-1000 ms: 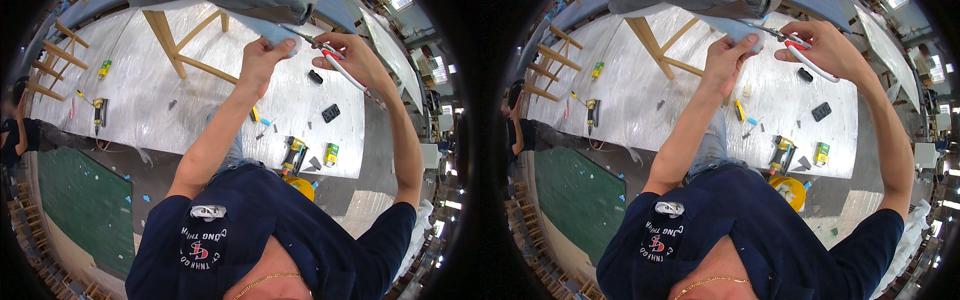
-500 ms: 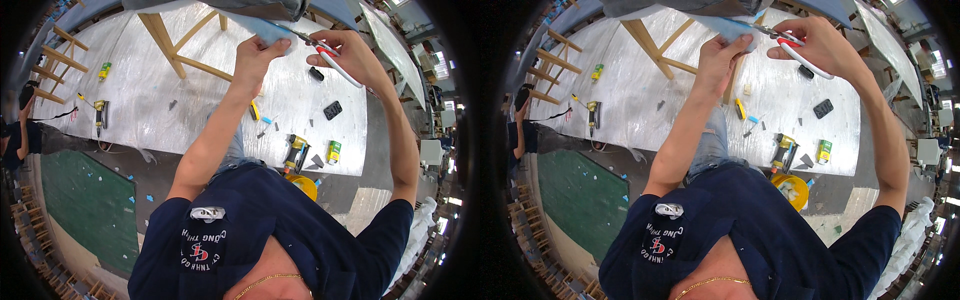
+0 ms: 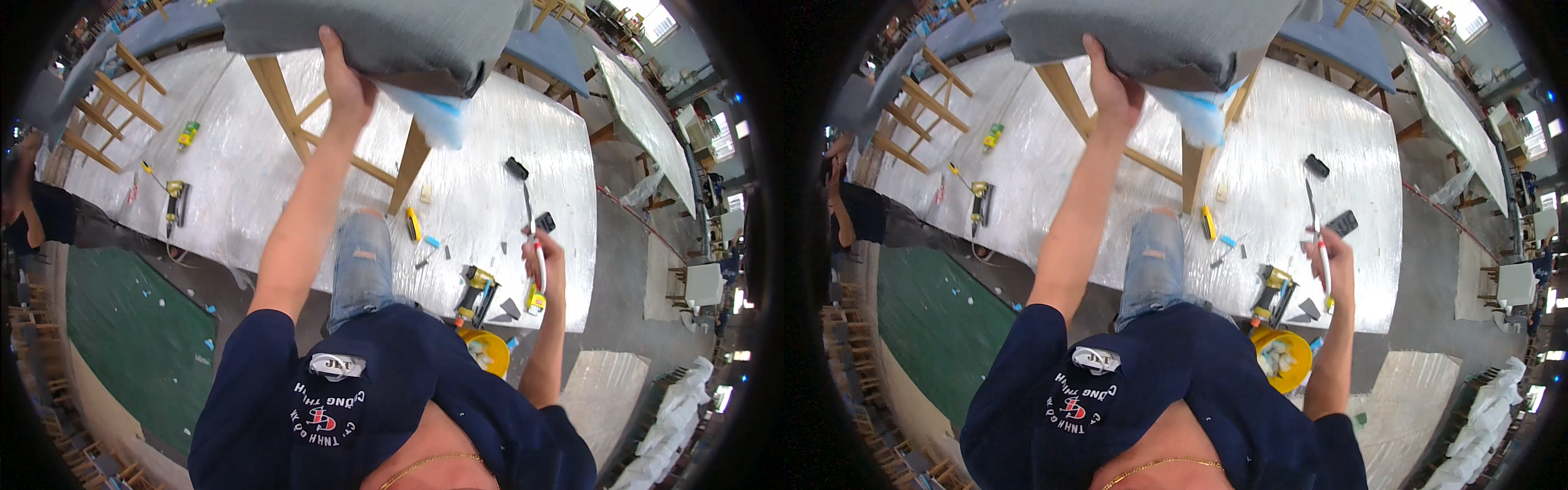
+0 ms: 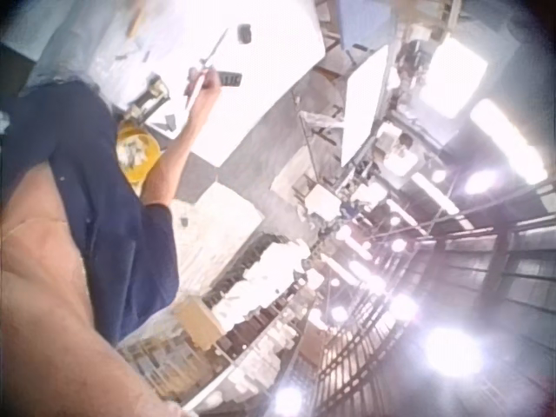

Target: The person is upholstering a wooden chair by attaching a gray fabric cover to the seat. They use a staple gun to secure the fabric to the underside of the chair frame, a utility knife to trim excess material, and scissors to cut the fabric. The process involves pulling the fabric taut, stapling it, and trimming the edges to fit the chair's shape.

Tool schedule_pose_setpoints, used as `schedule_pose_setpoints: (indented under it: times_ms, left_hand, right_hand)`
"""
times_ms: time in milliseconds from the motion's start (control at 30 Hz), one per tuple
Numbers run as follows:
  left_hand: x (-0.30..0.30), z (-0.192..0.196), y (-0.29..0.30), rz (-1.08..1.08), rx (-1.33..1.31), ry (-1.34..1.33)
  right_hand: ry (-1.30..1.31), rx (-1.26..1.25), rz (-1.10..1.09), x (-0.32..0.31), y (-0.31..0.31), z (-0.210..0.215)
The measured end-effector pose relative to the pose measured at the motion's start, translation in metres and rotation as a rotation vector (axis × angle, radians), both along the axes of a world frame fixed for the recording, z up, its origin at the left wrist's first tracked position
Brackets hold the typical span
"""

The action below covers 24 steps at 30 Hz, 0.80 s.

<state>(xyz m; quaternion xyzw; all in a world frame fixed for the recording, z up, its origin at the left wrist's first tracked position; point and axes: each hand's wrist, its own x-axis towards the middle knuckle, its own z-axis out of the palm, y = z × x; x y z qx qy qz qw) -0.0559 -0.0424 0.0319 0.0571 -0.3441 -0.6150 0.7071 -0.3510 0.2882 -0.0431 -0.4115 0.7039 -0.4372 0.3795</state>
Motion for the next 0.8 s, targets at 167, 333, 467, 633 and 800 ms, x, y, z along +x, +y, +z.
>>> schedule_pose_setpoints:
  times_ms: [167, 333, 467, 633, 800]
  left_hand:
    - [-0.044, 0.024, 0.055, -0.035, 0.136, -0.001]
    - [-0.057, -0.005, 0.112, -0.058, 0.115, -0.819]
    - [-0.017, 0.035, 0.133, -0.117, -0.068, -1.435]
    - [-0.033, 0.074, 0.156, 0.416, -1.028, -1.229]
    - [-0.072, 0.056, 0.125, 0.837, -1.054, -1.306]
  right_hand:
    - [-0.272, -0.163, -0.123, 0.015, 0.026, -0.041]
    - [-0.332, -0.319, -0.190, 0.034, -0.007, -0.024]
    - [-0.355, -0.406, -0.199, 0.038, -0.002, -0.036]
    - [-0.522, -0.374, -0.356, 0.052, 0.000, -0.065]
    - [-0.442, -0.493, -0.377, 0.074, -0.010, -0.057]
